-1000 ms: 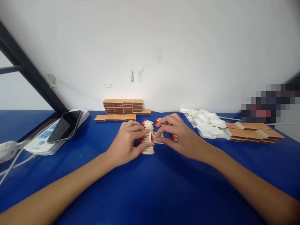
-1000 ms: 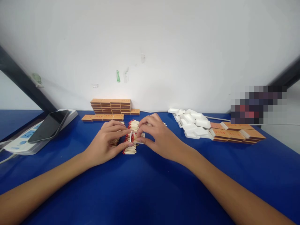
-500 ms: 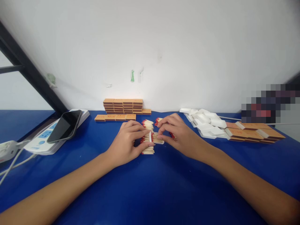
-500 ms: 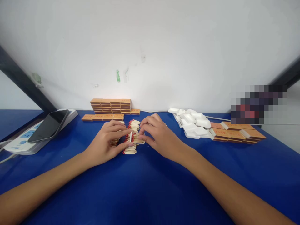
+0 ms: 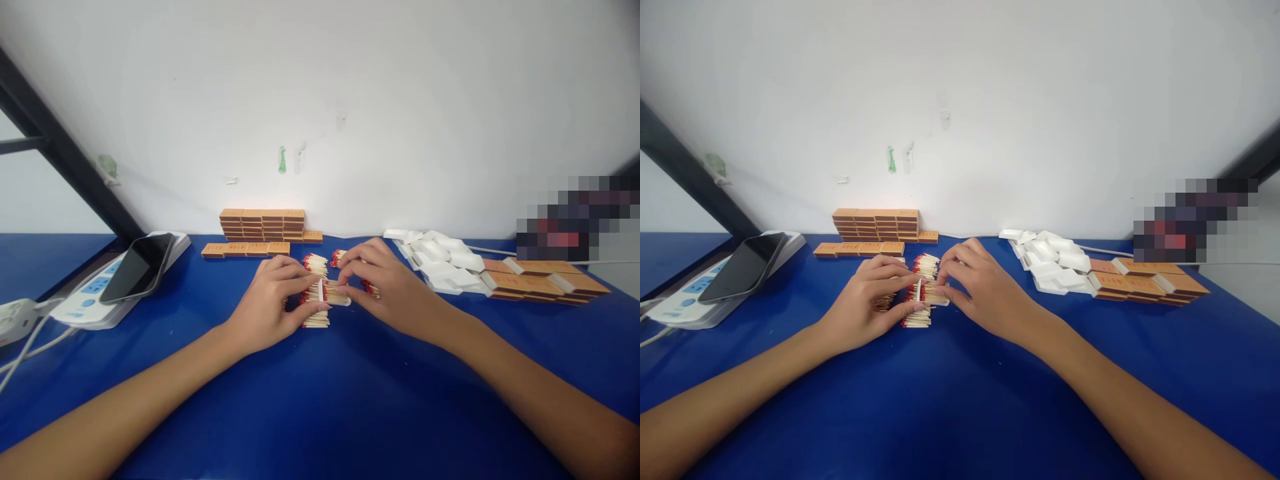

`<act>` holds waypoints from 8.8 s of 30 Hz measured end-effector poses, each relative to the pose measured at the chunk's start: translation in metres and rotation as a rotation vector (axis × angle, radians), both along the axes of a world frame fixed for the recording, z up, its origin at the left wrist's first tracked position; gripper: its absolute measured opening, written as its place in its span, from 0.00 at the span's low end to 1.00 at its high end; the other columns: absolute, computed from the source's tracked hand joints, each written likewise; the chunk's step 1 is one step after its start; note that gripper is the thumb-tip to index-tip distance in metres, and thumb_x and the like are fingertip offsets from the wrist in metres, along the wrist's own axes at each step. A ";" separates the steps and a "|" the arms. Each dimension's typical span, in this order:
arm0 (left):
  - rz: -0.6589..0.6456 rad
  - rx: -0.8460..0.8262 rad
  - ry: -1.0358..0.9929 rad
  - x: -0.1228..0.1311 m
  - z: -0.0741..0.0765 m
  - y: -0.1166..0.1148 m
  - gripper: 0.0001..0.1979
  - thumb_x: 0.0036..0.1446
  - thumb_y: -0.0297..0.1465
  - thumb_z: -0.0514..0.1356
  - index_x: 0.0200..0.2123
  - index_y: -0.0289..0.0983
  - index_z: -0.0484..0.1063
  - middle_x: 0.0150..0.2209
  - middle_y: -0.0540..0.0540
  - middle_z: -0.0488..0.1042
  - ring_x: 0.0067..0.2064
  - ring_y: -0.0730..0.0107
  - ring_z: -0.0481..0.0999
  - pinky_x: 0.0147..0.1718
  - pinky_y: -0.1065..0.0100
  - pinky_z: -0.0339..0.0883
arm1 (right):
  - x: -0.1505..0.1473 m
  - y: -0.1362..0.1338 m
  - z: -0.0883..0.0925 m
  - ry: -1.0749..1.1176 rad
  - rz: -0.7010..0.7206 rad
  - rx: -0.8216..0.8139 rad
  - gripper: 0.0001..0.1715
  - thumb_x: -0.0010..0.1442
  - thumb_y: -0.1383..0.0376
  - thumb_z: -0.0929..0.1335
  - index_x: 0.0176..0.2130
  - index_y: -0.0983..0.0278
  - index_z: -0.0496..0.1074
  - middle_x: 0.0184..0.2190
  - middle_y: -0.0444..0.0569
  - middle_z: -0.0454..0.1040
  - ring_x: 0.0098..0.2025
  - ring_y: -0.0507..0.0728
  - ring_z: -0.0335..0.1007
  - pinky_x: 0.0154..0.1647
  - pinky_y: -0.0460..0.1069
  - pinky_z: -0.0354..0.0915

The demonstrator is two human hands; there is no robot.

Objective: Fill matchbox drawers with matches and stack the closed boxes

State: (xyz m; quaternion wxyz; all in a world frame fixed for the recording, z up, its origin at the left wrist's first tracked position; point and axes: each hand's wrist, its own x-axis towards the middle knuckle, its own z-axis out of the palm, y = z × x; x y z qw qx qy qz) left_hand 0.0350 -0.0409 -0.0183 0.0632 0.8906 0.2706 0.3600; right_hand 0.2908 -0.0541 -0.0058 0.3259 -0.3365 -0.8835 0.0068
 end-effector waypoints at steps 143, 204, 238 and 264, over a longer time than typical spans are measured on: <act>0.219 0.077 -0.034 -0.007 0.000 0.010 0.18 0.64 0.44 0.69 0.52 0.40 0.82 0.46 0.43 0.83 0.48 0.56 0.76 0.50 0.51 0.69 | 0.017 0.022 -0.013 -0.116 -0.255 -0.050 0.06 0.71 0.65 0.66 0.40 0.59 0.74 0.45 0.54 0.74 0.51 0.66 0.63 0.53 0.62 0.63; 0.147 0.118 -0.039 -0.001 -0.001 0.002 0.17 0.63 0.42 0.70 0.50 0.38 0.82 0.47 0.42 0.83 0.49 0.54 0.77 0.51 0.49 0.69 | -0.011 -0.005 -0.006 -0.026 -0.155 0.086 0.04 0.73 0.65 0.67 0.44 0.61 0.73 0.51 0.55 0.75 0.55 0.65 0.65 0.54 0.62 0.65; 0.216 0.105 -0.042 -0.006 0.002 0.009 0.17 0.64 0.44 0.69 0.50 0.41 0.83 0.45 0.44 0.83 0.47 0.55 0.76 0.50 0.50 0.69 | 0.024 0.037 -0.033 -0.187 -0.296 -0.017 0.04 0.70 0.65 0.68 0.43 0.61 0.75 0.47 0.56 0.75 0.53 0.67 0.62 0.54 0.63 0.63; 0.207 0.113 -0.044 -0.007 0.002 0.008 0.18 0.64 0.43 0.69 0.53 0.41 0.82 0.46 0.44 0.83 0.48 0.55 0.75 0.51 0.50 0.69 | 0.029 0.035 -0.028 -0.212 -0.259 -0.148 0.08 0.70 0.63 0.69 0.36 0.60 0.73 0.47 0.54 0.74 0.51 0.66 0.63 0.51 0.61 0.62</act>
